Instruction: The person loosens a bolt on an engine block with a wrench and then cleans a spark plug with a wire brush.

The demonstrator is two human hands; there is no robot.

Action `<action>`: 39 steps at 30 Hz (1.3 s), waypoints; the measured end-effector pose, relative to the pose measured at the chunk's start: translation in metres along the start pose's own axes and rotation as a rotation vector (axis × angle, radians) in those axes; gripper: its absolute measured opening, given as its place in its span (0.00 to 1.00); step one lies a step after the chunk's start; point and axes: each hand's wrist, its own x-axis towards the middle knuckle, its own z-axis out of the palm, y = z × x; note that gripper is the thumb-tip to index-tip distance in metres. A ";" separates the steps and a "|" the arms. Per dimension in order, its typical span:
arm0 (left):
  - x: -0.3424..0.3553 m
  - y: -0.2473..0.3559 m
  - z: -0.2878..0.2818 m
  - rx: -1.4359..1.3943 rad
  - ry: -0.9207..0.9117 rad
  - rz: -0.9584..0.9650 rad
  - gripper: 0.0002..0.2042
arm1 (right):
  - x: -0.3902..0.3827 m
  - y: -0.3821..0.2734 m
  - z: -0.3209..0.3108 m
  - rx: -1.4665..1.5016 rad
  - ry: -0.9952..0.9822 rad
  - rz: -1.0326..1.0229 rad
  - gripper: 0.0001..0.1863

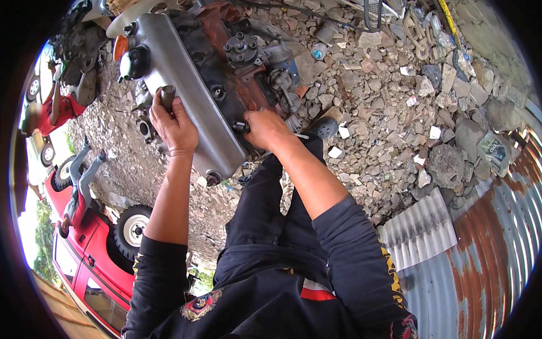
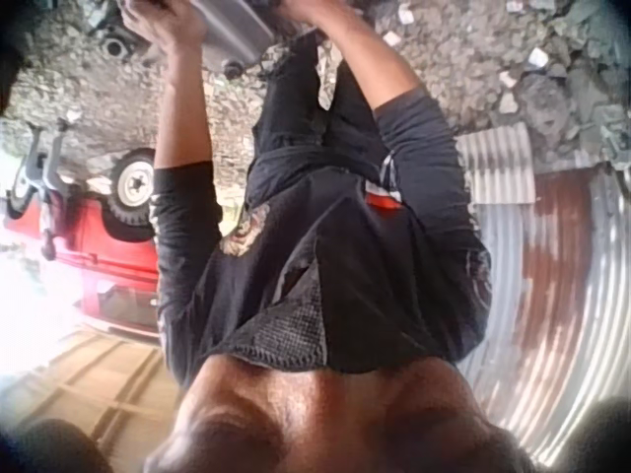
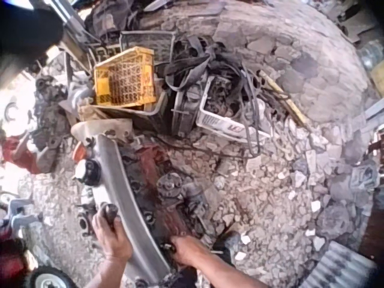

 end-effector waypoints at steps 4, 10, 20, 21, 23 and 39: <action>0.002 0.001 -0.002 -0.004 -0.009 -0.008 0.21 | 0.008 -0.003 0.001 -0.024 -0.030 0.005 0.15; 0.000 0.001 -0.001 -0.014 -0.016 -0.009 0.21 | 0.011 -0.015 0.003 -0.135 -0.027 -0.013 0.14; 0.000 -0.002 0.000 -0.001 -0.022 -0.008 0.22 | 0.010 -0.021 -0.003 -0.117 -0.044 0.060 0.13; 0.000 -0.002 0.000 -0.003 -0.005 -0.001 0.22 | 0.010 -0.022 -0.004 -0.114 -0.051 0.059 0.14; 0.001 0.000 0.000 -0.010 -0.018 -0.025 0.22 | 0.011 -0.022 -0.005 -0.118 -0.065 0.066 0.14; -0.001 -0.001 -0.001 -0.020 -0.017 0.007 0.22 | 0.005 0.029 -0.041 0.353 0.148 0.160 0.16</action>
